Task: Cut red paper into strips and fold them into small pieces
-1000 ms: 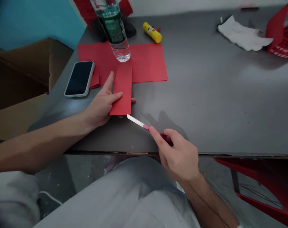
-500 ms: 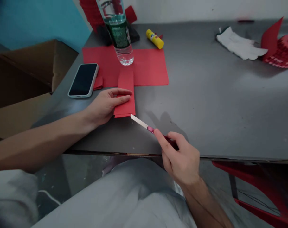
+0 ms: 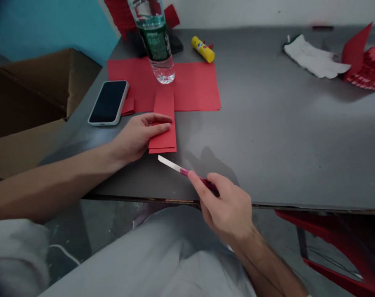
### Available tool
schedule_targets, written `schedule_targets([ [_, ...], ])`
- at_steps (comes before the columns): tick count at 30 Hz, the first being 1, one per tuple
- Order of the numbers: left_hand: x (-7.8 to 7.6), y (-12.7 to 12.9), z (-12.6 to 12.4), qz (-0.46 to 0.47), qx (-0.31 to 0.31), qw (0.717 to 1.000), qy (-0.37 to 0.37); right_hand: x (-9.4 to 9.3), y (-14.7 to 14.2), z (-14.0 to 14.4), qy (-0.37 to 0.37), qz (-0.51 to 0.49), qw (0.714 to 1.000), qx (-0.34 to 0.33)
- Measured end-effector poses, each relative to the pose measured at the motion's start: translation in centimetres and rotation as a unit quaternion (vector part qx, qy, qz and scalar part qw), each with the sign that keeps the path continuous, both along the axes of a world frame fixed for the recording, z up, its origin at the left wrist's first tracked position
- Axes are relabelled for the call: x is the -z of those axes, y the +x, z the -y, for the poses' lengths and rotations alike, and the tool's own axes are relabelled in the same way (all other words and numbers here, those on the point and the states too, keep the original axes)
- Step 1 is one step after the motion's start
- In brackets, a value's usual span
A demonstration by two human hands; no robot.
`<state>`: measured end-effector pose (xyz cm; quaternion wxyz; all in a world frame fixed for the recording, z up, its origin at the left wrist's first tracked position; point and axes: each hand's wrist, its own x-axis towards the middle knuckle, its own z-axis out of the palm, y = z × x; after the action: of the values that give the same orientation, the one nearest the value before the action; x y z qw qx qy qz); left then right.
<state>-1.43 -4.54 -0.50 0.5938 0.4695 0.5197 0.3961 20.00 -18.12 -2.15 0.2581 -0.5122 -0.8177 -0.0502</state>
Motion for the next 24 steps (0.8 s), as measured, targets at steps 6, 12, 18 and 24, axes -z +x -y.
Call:
schedule_targets([
  [6,0.02,0.10,0.06,-0.004,-0.005,1.000,0.006,-0.29,-0.94,-0.62,0.016,-0.003,1.000,-0.025],
  [12,0.04,0.02,0.00,0.008,0.000,1.000,-0.002,-0.40,-1.08,-0.71,-0.006,0.007,1.000,-0.018],
  [18,0.04,0.05,0.01,0.018,-0.002,1.000,-0.005,-0.38,-1.17,-0.78,-0.005,0.001,1.000,-0.022],
  [24,0.03,0.04,0.04,0.017,-0.001,1.000,0.001,-0.28,-1.10,-0.71,-0.006,-0.003,1.000,-0.021],
])
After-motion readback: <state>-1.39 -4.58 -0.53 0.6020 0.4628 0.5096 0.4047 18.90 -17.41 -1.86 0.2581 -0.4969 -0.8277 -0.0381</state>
